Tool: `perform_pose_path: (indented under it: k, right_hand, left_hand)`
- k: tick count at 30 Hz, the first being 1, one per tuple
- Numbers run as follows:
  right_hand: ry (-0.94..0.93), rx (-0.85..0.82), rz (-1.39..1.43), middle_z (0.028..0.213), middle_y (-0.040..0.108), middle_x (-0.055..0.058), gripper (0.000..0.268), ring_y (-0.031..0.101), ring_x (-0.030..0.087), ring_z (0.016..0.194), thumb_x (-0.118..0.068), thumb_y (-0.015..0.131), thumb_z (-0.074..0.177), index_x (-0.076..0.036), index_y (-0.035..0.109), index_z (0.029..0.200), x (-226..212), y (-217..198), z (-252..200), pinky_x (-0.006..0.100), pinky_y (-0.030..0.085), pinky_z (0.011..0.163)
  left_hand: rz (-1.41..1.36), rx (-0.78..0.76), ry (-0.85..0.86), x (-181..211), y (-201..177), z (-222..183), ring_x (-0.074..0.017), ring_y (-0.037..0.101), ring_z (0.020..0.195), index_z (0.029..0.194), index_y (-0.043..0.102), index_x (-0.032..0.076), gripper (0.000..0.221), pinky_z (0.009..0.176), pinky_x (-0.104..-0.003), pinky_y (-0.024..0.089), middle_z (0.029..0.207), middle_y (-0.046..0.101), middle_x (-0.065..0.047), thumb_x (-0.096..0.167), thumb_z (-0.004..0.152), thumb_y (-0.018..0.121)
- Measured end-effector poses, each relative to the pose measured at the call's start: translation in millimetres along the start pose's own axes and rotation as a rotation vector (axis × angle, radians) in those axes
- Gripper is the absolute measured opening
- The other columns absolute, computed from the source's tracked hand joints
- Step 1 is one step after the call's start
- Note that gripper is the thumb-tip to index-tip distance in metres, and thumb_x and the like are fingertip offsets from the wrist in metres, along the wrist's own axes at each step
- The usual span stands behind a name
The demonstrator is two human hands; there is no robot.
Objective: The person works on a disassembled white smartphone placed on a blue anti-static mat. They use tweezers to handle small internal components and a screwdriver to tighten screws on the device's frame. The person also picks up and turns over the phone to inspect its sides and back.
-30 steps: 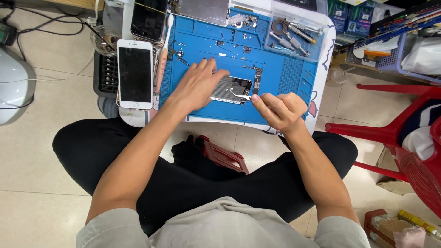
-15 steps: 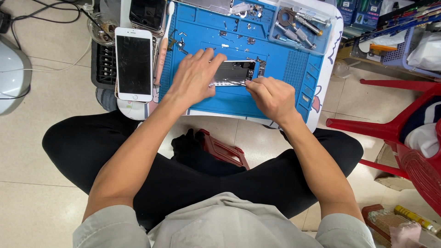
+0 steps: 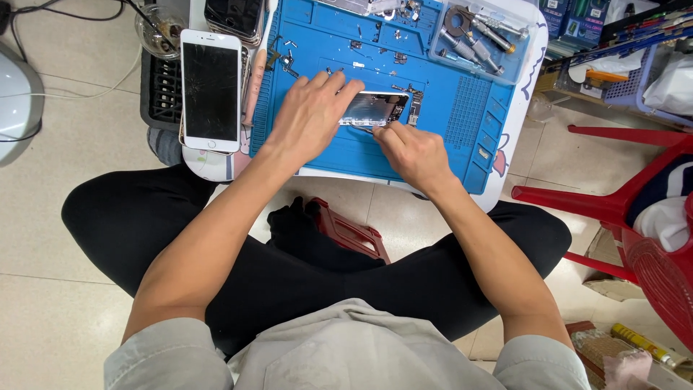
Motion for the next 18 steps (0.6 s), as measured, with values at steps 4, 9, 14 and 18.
perform_pose_path:
  k: [4, 9, 14, 18]
  right_hand:
    - [-0.046, 0.030, -0.082, 0.079, 0.059, 0.000, 0.020, 0.052, 0.012, 0.056, -0.018, 0.072, 0.111, -0.012, 0.059, 0.097, 3.1, 8.4, -4.5, 0.029, 0.032, 0.040]
    - [-0.058, 0.053, -0.062, 0.077, 0.058, 0.000, 0.024, 0.051, 0.013, 0.059, -0.014, 0.072, 0.111, -0.011, 0.057, 0.092, 0.7, 5.4, -0.4, 0.028, 0.035, 0.044]
    - [-0.064, 0.037, -0.068, 0.078, 0.057, 0.000, 0.020, 0.050, 0.013, 0.058, -0.015, 0.072, 0.111, -0.012, 0.059, 0.097, 2.0, 6.7, -2.7, 0.028, 0.034, 0.044]
    - [-0.069, 0.018, -0.068, 0.080, 0.058, 0.000, 0.016, 0.050, 0.013, 0.058, -0.014, 0.073, 0.110, -0.012, 0.061, 0.101, 2.4, 5.0, -2.9, 0.028, 0.034, 0.044]
  left_hand:
    - [0.091, 0.040, -0.029, 6.9, 0.6, -0.1, -0.0287, 0.063, 0.090, 0.133, 0.060, 0.014, 0.058, 0.071, -0.041, 0.050, 0.109, 0.066, -0.008, -0.007, 0.081, 0.075]
    - [0.123, 0.024, -0.049, 9.4, 1.1, 0.7, -0.0279, 0.064, 0.085, 0.129, 0.060, 0.014, 0.059, 0.070, -0.040, 0.051, 0.101, 0.066, -0.008, -0.009, 0.078, 0.078]
    - [0.128, 0.032, -0.057, 10.4, 2.5, 0.5, -0.0289, 0.065, 0.086, 0.127, 0.060, 0.015, 0.059, 0.070, -0.041, 0.052, 0.103, 0.067, -0.009, -0.009, 0.077, 0.078]
    - [0.133, 0.041, -0.052, 11.5, 2.0, -0.3, -0.0278, 0.065, 0.085, 0.127, 0.060, 0.014, 0.059, 0.069, -0.040, 0.051, 0.102, 0.067, -0.009, -0.010, 0.076, 0.078]
Point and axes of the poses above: each hand's wrist, its own z-axis towards the middle knuckle, its own y-axis out of the palm, x = y × z, the point moved 1 cm from there along z, towards the middle knuckle
